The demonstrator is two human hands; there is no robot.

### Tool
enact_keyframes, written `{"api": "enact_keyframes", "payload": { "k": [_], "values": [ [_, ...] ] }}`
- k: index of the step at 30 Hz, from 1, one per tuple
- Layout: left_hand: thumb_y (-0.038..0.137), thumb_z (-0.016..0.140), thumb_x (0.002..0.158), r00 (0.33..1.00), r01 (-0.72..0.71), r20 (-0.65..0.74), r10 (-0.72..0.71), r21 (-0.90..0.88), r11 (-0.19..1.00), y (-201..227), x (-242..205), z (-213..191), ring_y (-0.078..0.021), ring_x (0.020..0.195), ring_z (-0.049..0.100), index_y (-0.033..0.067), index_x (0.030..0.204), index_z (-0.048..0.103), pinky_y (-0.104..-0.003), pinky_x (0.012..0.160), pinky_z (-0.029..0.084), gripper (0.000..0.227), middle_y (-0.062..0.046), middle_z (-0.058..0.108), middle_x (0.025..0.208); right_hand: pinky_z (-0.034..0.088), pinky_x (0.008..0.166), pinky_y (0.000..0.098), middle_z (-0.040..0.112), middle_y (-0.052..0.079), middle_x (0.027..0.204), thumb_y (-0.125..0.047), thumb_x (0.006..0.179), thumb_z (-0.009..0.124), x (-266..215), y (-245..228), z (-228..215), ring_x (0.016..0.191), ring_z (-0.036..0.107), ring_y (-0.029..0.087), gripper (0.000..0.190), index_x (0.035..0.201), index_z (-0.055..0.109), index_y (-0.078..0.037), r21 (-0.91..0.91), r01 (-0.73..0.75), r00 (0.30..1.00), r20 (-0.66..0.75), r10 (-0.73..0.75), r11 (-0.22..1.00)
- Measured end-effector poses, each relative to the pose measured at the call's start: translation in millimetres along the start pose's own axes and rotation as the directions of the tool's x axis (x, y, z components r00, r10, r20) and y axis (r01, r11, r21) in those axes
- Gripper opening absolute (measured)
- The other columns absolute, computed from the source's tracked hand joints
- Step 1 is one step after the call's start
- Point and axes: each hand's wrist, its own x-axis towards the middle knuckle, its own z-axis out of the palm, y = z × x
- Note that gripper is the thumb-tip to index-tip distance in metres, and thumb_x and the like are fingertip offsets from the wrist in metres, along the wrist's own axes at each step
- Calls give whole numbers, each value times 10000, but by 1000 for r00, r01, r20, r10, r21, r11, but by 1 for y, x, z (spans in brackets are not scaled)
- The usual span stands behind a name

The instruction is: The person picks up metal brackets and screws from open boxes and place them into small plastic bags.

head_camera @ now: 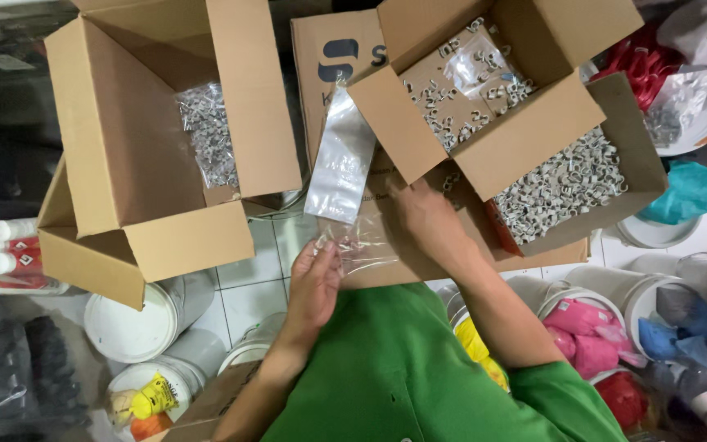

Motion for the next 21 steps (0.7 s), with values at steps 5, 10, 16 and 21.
{"api": "enact_keyframes", "payload": {
  "k": [5,10,16,21],
  "values": [
    [150,535,1074,999,23,22,-24,59,998,17,2,31,-296,1089,703,32,1188,601,-450,933,542,177,-139,709,1144,534,764,502,655,203,1038,-118,859,665,20,21,22,947,660,406,352,1202,652,-40,-184,200,955,-186,-233,963],
    [151,543,1075,1000,0,25,-1,47,999,20,4,34,-292,1106,691,20,1210,603,-466,984,534,197,-125,694,1176,510,868,502,655,197,1106,-96,845,700,23,12,10,1039,631,413,331,1169,674,-34,-147,288,921,-226,-316,946],
    [162,544,1076,999,-51,11,50,94,994,14,12,26,-288,1101,694,2,1176,610,-468,1025,538,200,-147,700,1171,451,964,494,621,251,1216,-120,884,707,4,-1,-11,1141,556,447,401,1271,665,-23,-152,314,892,-290,-346,937],
    [159,550,1078,996,-87,-25,91,136,987,10,19,25,-281,1082,709,-9,1096,601,-456,972,565,177,-167,704,1160,514,936,416,670,146,1179,-17,979,679,-25,-11,1,1080,656,334,259,1233,652,-57,86,306,846,-482,-229,948]
  ]
}}
